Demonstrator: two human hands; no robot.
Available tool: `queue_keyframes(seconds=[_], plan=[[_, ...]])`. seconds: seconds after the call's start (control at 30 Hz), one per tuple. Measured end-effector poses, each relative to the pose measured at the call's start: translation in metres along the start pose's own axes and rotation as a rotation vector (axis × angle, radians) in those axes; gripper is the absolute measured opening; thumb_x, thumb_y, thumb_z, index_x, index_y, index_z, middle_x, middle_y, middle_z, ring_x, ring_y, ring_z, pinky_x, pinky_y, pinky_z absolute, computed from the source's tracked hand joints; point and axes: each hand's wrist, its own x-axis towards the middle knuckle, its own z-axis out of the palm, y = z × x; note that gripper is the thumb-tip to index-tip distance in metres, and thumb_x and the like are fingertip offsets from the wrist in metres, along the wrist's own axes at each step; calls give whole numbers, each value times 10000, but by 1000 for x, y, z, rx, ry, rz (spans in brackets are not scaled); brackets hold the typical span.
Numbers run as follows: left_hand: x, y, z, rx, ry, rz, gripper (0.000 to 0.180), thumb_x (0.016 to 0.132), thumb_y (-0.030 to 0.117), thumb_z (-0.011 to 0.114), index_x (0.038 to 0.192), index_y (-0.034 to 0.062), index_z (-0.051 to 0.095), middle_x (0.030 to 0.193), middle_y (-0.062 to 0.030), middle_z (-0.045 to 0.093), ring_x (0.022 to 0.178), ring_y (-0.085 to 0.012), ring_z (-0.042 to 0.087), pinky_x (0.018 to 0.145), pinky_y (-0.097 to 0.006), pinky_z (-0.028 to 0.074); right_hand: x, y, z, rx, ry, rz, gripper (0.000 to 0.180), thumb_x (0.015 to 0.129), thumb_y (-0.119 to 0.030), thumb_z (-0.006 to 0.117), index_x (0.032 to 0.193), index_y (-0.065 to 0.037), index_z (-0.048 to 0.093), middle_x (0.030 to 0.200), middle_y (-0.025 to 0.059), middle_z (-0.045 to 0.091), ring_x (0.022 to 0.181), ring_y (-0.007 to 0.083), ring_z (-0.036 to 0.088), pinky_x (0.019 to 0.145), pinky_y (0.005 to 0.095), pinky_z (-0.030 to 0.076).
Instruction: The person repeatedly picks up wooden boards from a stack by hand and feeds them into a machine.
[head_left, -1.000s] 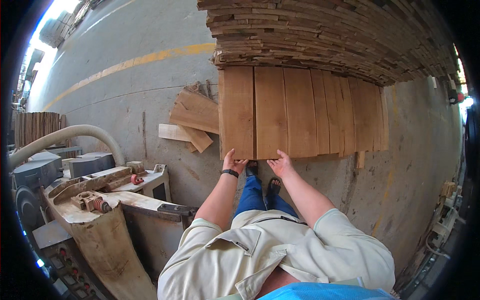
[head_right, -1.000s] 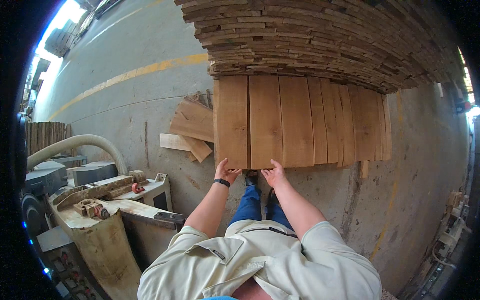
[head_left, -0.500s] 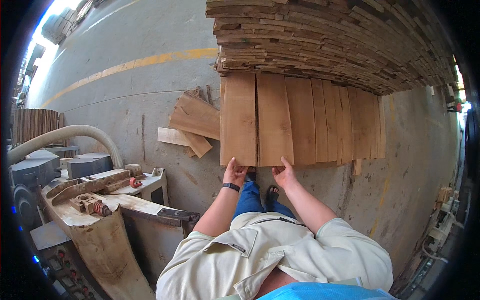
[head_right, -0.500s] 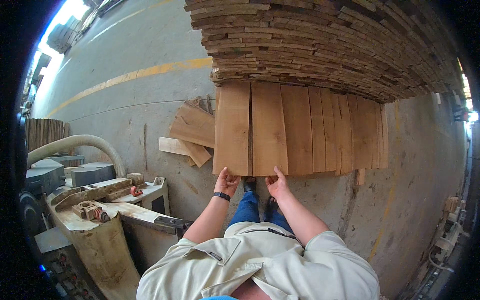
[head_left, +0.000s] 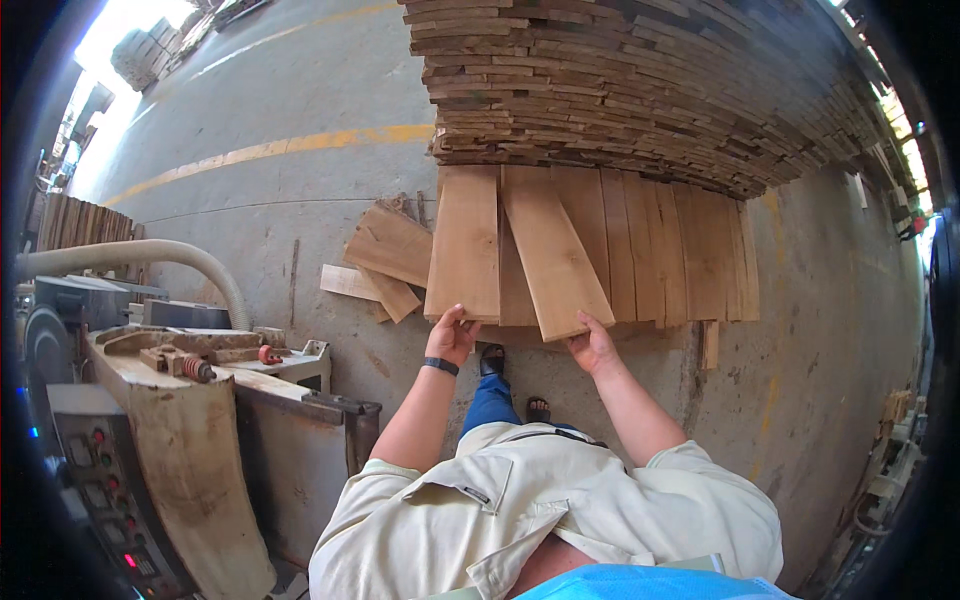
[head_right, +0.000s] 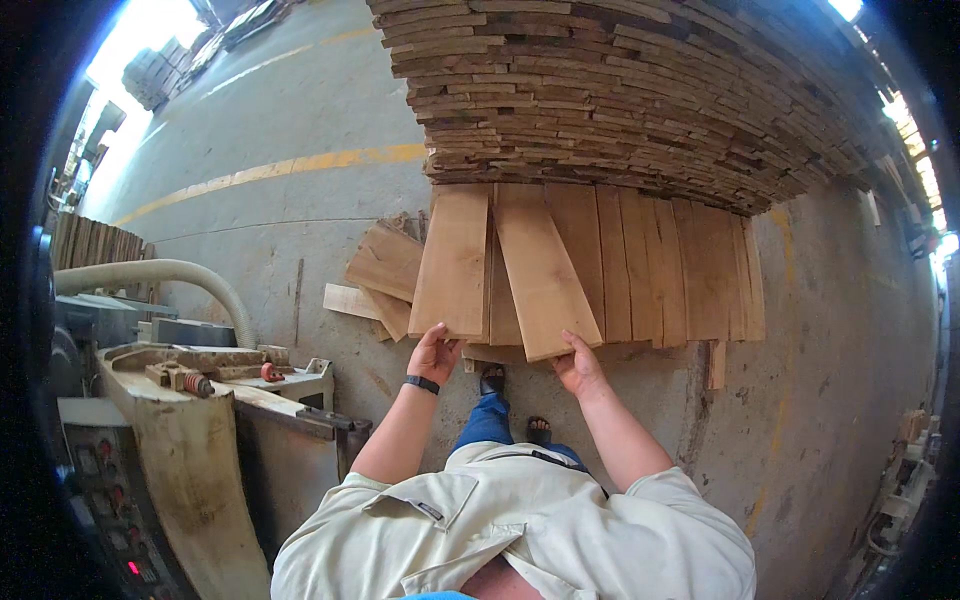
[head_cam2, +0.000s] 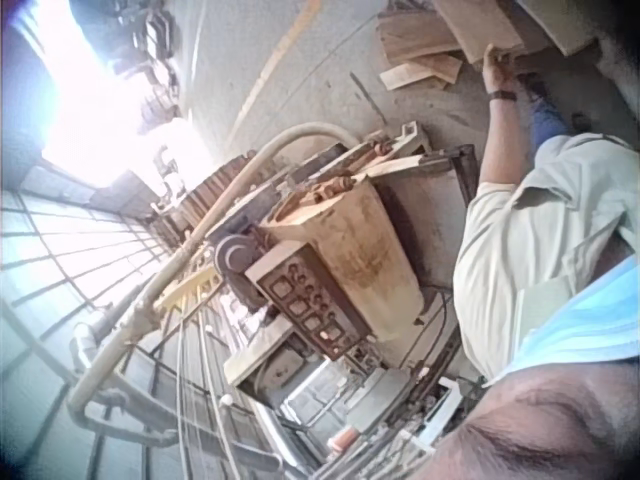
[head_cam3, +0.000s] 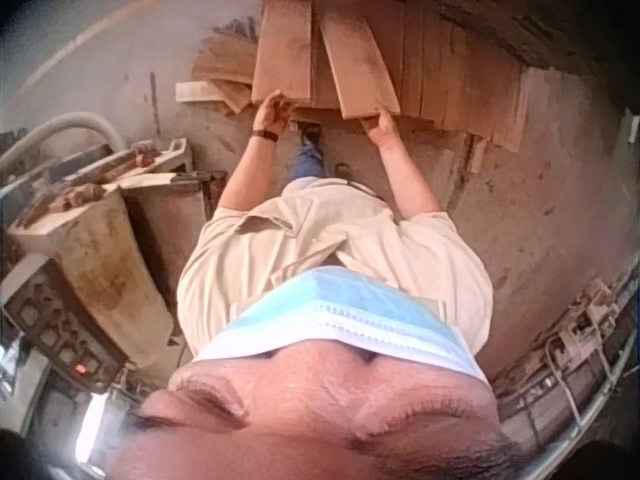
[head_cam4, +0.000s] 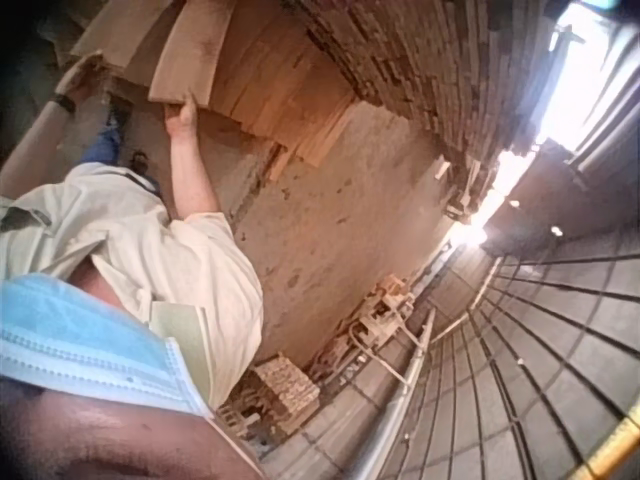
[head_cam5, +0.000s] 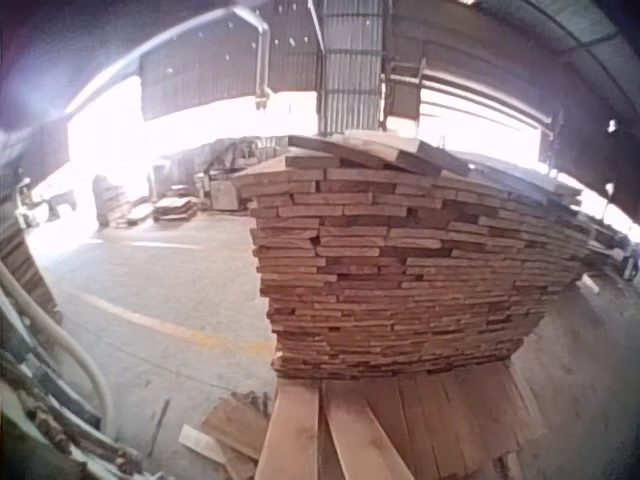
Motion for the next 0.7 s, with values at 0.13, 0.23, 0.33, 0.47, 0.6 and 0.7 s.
queue_keyframes(seconds=[0.13,0.23,0.33,0.47,0.6,0.7], plan=[[-55,-41,-31,-57,-9,12,293,813,29,632,1091,80,553,1110,-70,625,1024,-270,610,913,-450,503,-58,3,-52,-28,9,30,421,796,-96,675,1184,-112,513,1159,42,593,1079,213,571,917,371,483],[-102,-71,-46,-74,14,10,349,806,16,633,1133,70,524,1128,-89,619,1044,-278,602,944,-473,488,-92,3,-82,-34,17,-20,439,782,-77,679,1189,-99,514,1145,50,596,1080,218,569,931,361,474],[-148,-96,-54,-89,-29,70,385,798,0,634,1156,60,505,1140,-103,615,1076,-287,590,965,-488,477,-104,-2,-110,-45,-33,-77,446,760,-52,690,1172,-91,524,1123,53,602,1081,220,567,936,362,470],[-214,-121,-67,-187,-48,158,392,797,-11,635,1160,57,504,1154,-110,607,1108,-290,574,970,-487,478,-129,-9,-130,-62,-65,-14,455,740,-31,699,1158,-87,529,1089,40,609,1034,210,590,907,356,488],[-288,-134,-89,-244,-29,288,389,806,-7,637,1165,45,499,1158,-116,604,1104,-285,578,974,-474,483,-166,-5,-128,-90,-141,75,432,737,-32,700,1133,-100,540,1039,18,620,958,191,618,861,347,518],[-331,-135,-108,-253,-37,393,402,811,4,637,1184,53,498,1174,-101,597,1114,-281,571,975,-461,480,-183,8,-111,-114,-225,113,415,738,-46,704,1120,-105,551,1049,19,626,979,181,619,876,349,520]])
